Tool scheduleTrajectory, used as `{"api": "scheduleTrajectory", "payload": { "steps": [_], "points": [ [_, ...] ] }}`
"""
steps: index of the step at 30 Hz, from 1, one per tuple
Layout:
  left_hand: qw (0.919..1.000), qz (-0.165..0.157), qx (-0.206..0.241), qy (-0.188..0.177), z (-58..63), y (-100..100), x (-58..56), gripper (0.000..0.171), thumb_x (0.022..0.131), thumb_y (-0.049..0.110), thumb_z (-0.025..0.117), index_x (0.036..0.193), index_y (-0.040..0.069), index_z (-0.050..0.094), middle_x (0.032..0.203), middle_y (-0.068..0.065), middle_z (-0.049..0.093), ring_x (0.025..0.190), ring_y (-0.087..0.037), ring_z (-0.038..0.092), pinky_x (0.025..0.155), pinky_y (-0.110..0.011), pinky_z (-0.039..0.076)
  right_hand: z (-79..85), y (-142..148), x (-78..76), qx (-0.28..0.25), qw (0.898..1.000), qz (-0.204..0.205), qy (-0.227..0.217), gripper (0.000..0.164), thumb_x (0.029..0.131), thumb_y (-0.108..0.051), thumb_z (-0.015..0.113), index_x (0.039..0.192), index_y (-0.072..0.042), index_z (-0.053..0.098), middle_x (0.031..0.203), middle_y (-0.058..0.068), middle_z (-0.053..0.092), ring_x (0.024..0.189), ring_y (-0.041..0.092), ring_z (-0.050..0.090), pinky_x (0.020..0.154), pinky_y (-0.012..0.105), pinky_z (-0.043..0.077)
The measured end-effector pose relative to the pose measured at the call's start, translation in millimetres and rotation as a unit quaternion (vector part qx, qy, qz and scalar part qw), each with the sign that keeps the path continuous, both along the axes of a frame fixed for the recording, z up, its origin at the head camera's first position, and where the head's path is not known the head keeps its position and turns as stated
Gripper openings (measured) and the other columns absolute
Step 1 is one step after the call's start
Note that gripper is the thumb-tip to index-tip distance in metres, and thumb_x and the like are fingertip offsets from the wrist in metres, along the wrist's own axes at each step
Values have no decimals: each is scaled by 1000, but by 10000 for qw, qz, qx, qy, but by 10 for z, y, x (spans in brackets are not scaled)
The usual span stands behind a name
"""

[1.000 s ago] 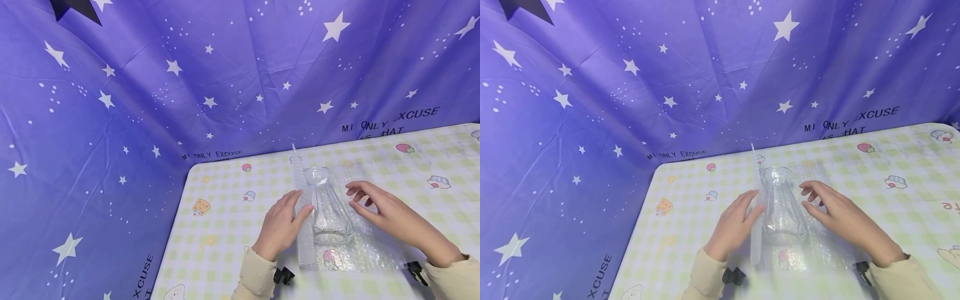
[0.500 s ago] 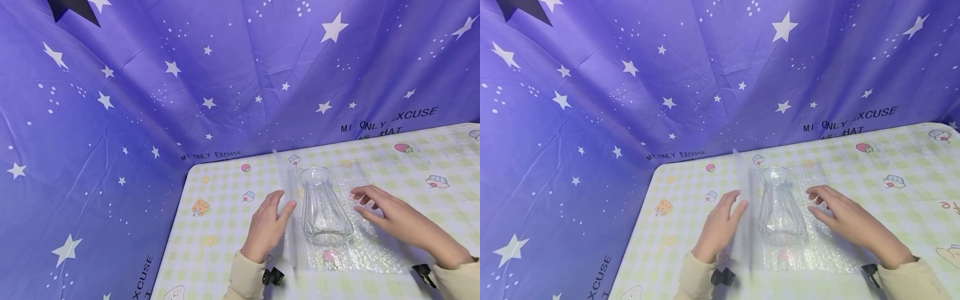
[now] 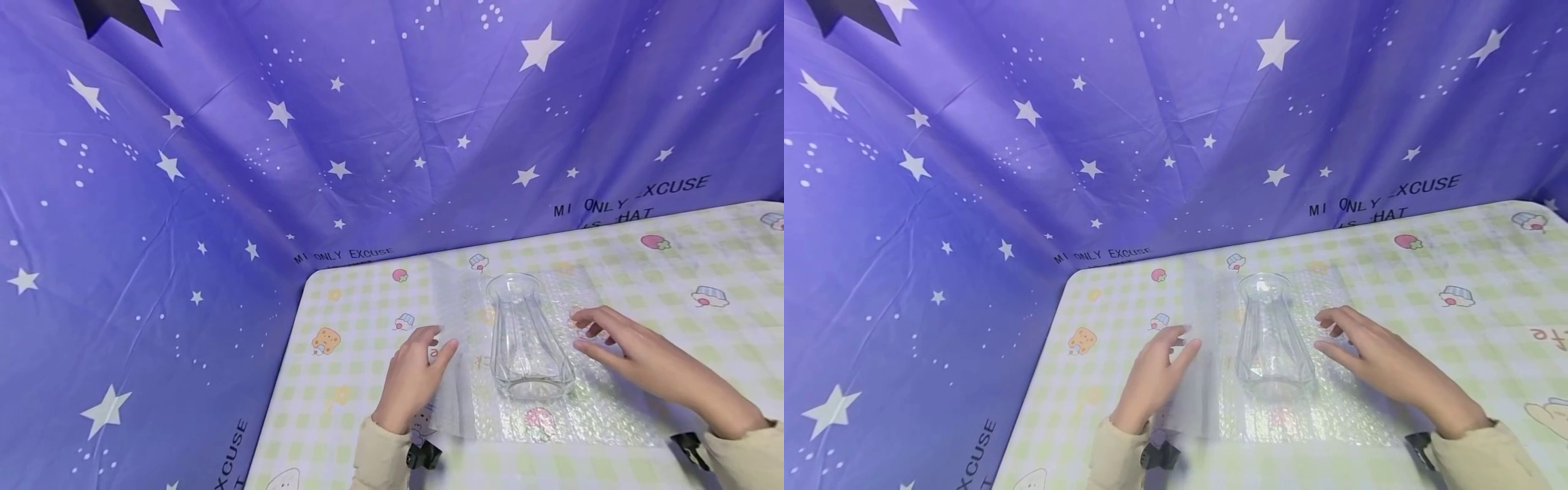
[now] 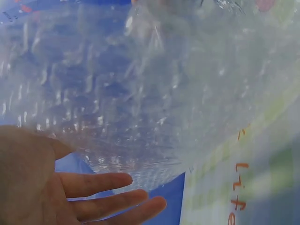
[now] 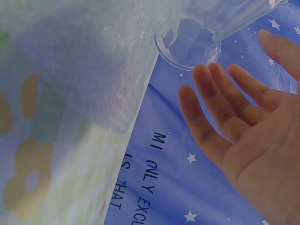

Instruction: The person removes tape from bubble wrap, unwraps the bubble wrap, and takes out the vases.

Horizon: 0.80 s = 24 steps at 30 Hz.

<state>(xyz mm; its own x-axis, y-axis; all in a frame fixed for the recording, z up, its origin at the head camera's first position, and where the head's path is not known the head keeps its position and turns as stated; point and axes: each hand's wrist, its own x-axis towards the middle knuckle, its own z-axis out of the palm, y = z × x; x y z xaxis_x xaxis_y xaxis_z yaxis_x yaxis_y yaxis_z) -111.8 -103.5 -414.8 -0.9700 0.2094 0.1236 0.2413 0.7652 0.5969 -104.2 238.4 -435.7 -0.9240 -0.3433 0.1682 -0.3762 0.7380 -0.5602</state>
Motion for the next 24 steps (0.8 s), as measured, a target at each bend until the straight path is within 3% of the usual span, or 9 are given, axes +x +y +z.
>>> {"api": "scheduleTrajectory", "payload": {
  "steps": [10,16,24],
  "points": [
    [9997,227,-23,95,-32,-219,-12,37,100,39,58,120,10,71,109,-4,75,92,-19,71,75,-34,57,-74,52,-10,-5,9999,64,90,37,100,-23,61,135,-13,52,124,2,59,102,6,56,68,26,53],
    [9990,415,-115,108,-77,-348,-20,32,99,34,61,115,9,73,98,-2,76,89,-16,72,76,-37,57,-102,85,-18,19,10000,24,-37,41,100,-25,61,138,-13,50,126,2,58,103,7,56,68,27,53],
    [9958,743,-463,265,-56,-447,-17,34,99,34,61,120,8,70,92,0,77,85,-21,73,75,-41,58,-105,90,-10,100,9999,-110,-39,45,101,-29,60,142,-13,48,127,1,58,104,11,57,69,28,54]
  ]
}}
